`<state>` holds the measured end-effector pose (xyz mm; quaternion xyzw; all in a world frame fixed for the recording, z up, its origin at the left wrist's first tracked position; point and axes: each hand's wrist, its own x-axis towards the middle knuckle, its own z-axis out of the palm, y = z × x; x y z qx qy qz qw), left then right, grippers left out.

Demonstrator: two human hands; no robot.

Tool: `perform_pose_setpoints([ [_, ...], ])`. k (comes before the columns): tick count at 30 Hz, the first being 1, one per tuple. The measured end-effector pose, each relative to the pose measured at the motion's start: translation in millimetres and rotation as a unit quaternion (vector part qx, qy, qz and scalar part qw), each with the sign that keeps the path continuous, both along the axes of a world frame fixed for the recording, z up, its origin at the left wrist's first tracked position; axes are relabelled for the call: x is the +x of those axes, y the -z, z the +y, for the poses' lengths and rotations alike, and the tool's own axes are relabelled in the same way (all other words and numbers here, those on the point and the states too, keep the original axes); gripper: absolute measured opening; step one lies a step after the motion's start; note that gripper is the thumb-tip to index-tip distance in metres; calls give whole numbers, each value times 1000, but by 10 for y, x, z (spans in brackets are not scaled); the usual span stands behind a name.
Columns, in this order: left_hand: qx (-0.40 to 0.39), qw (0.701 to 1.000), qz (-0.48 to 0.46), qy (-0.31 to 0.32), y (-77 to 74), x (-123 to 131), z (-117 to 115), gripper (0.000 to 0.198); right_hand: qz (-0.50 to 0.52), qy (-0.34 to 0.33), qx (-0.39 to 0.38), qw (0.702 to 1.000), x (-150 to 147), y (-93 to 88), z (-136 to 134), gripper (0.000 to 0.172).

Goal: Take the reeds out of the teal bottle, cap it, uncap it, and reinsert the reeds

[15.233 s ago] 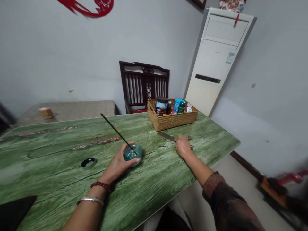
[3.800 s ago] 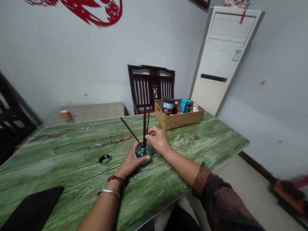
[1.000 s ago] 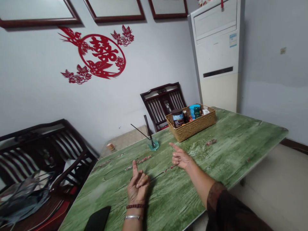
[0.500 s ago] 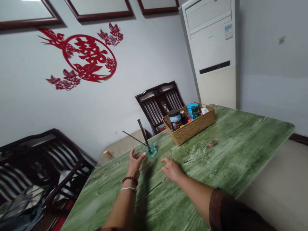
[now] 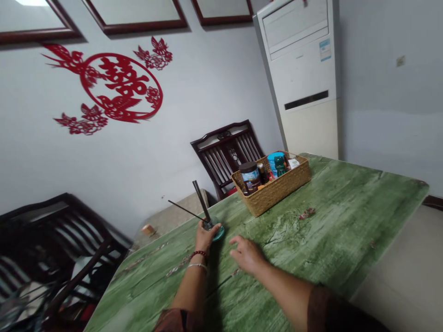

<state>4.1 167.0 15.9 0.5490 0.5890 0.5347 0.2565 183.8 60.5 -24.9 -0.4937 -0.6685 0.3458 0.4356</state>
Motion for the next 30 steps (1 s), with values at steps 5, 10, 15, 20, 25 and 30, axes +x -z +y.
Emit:
perform_pose_setpoints([
  [5,2,999,50,-6,5,32,-693,65,26,28,56,998,94,-164,-137,30],
  [10,37,995,92,3,29,177,-1471,53,10,3,151,988,24,-487,-420,60],
  [15,64,997,25,46,58,300,-1819,41,-67,-51,98,992,-222,-719,-579,68],
  [20,101,991,9,82,98,271,-1798,52,-58,-29,105,992,-346,-672,-565,24],
  [25,51,993,20,103,156,221,-1773,53,-104,-18,109,988,-376,-585,-547,3],
  [30,20,993,5,119,148,233,-1785,69,16,6,88,996,-373,-771,-553,8],
])
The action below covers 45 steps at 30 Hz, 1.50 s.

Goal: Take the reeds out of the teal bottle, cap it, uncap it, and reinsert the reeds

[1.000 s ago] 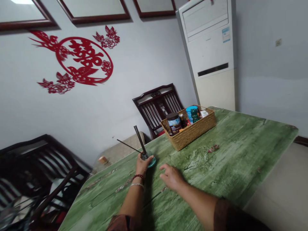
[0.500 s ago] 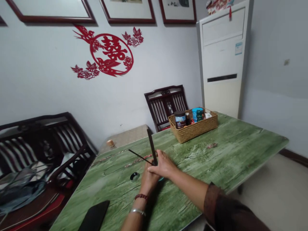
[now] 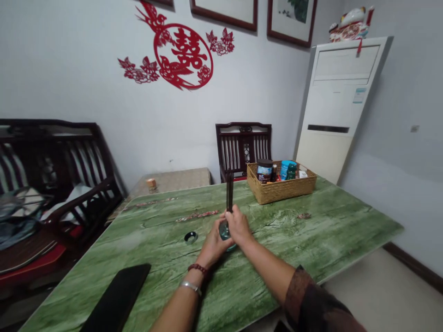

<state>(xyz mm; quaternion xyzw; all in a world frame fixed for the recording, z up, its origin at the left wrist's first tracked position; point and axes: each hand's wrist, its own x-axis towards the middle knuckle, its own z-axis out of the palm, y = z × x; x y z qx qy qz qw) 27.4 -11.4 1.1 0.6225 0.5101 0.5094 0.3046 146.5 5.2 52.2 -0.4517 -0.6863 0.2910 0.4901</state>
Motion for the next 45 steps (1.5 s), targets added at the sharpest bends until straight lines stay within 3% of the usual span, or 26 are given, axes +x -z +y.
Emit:
perform_pose_setpoints([
  [3,-24,998,58,-14,-48,7,-22,71,124,-12,43,991,101,-276,-8,13],
  [5,-23,995,93,-16,-76,10,-34,72,156,-28,62,985,254,-456,-8,17],
  [8,-28,991,129,-14,-94,11,-34,74,39,-21,84,996,602,-561,-2,19],
  [11,-35,988,151,-9,-87,4,-15,73,-200,51,70,976,1010,-381,6,16],
  [14,-30,987,157,-2,-77,-4,2,72,-397,121,2,910,1389,-47,3,17],
  [17,-29,987,156,-9,-79,-1,7,72,-491,165,-49,854,1680,225,-13,20],
  [21,-17,990,141,-8,-90,7,5,72,-522,207,-71,825,1897,378,-21,23],
  [31,-17,988,154,-1,-23,15,28,75,-542,249,-72,800,1953,546,48,22],
  [36,27,981,192,4,-165,-196,31,74,-551,248,-50,795,1938,547,33,22],
  [38,58,965,244,-72,-252,-381,6,61,-554,244,-40,795,1937,527,16,24],
  [41,7,900,383,-208,-285,-668,-35,51,-549,242,-4,800,1896,440,-29,27],
  [43,-66,872,438,-208,-226,-812,-34,47,-524,222,32,822,1806,341,-61,27],
  [45,-116,871,447,-166,-144,-907,-1,43,-470,161,62,866,1642,239,-74,28],
])
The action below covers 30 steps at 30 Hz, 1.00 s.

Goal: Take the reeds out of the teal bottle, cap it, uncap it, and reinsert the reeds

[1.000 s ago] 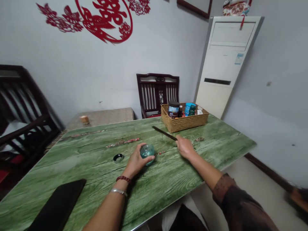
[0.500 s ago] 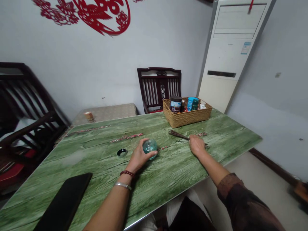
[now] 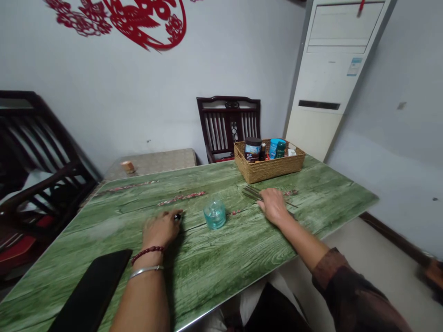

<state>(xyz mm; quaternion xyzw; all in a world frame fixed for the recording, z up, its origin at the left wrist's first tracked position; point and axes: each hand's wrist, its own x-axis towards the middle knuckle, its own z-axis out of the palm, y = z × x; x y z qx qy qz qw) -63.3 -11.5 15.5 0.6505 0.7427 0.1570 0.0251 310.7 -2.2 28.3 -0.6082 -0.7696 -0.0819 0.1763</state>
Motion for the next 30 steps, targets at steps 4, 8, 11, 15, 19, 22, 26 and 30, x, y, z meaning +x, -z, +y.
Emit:
perform_pose_setpoints([
  [4,19,993,-118,18,51,-64,106,43,177,-185,-113,960,-509,-75,76,54],
  [8,144,909,-381,90,-63,80,138,44,279,-242,-240,898,-1031,55,183,97],
  [11,206,799,-554,115,-117,303,97,46,310,-208,-238,897,-1275,175,180,92],
  [15,225,774,-571,153,-100,555,46,38,327,-192,-200,904,-1378,270,129,85],
  [19,160,774,-578,204,-60,646,35,38,331,-221,-189,898,-1366,313,143,84],
  [22,125,793,-558,209,-33,641,32,40,341,-236,-184,891,-1356,330,169,83],
  [26,107,815,-530,208,3,613,21,42,336,-242,-183,892,-1353,330,171,83],
  [30,83,838,-497,211,38,592,13,49,338,-243,-184,891,-1351,318,164,81],
])
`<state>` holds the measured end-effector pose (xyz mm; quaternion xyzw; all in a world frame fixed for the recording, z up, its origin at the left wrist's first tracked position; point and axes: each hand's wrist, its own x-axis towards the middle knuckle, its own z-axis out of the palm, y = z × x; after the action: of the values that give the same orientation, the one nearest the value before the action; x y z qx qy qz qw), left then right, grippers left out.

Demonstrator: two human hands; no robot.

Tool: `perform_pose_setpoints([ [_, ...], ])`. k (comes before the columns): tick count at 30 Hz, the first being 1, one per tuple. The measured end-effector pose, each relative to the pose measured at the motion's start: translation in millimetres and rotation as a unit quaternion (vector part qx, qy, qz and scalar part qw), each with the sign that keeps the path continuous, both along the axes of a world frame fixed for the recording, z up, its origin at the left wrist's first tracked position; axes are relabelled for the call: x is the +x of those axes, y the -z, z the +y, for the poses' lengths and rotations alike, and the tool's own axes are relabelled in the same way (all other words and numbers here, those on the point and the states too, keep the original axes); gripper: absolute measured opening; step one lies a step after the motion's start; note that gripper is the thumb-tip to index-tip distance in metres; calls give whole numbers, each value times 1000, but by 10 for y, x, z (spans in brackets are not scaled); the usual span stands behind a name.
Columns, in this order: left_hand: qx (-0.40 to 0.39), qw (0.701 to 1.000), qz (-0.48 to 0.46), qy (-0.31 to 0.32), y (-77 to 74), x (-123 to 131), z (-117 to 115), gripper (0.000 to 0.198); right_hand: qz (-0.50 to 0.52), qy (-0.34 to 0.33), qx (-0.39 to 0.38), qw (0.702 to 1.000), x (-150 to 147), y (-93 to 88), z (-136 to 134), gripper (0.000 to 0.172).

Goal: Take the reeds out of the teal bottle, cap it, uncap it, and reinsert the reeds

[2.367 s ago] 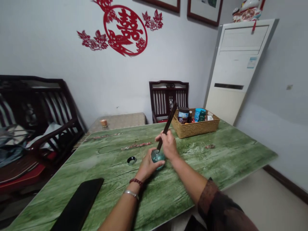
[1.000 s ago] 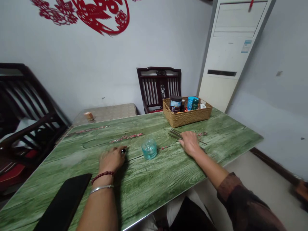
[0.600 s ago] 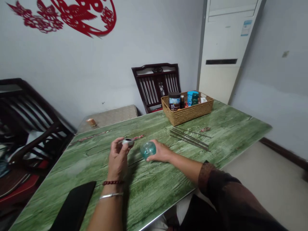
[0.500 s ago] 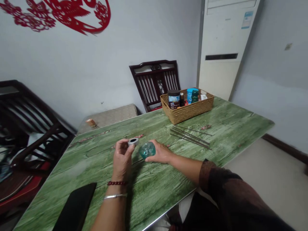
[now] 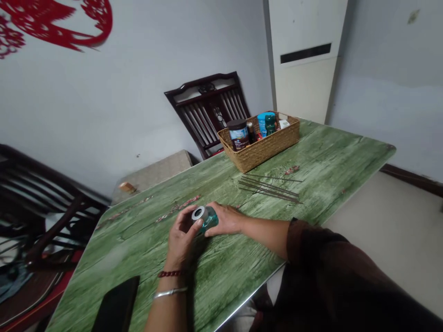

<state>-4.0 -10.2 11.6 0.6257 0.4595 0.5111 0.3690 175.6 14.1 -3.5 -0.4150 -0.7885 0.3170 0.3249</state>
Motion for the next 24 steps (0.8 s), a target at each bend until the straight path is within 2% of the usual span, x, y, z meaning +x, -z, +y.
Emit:
perform_pose_setpoints([
  [7,7,997,74,-23,2,-4,7,50,3,-4,2,1000,-5,27,24,81],
  [18,36,988,117,-96,-28,96,30,45,-4,-6,7,1000,-14,33,28,81],
  [24,17,996,83,-27,-58,68,-38,48,17,2,-2,1000,-16,16,28,78],
])
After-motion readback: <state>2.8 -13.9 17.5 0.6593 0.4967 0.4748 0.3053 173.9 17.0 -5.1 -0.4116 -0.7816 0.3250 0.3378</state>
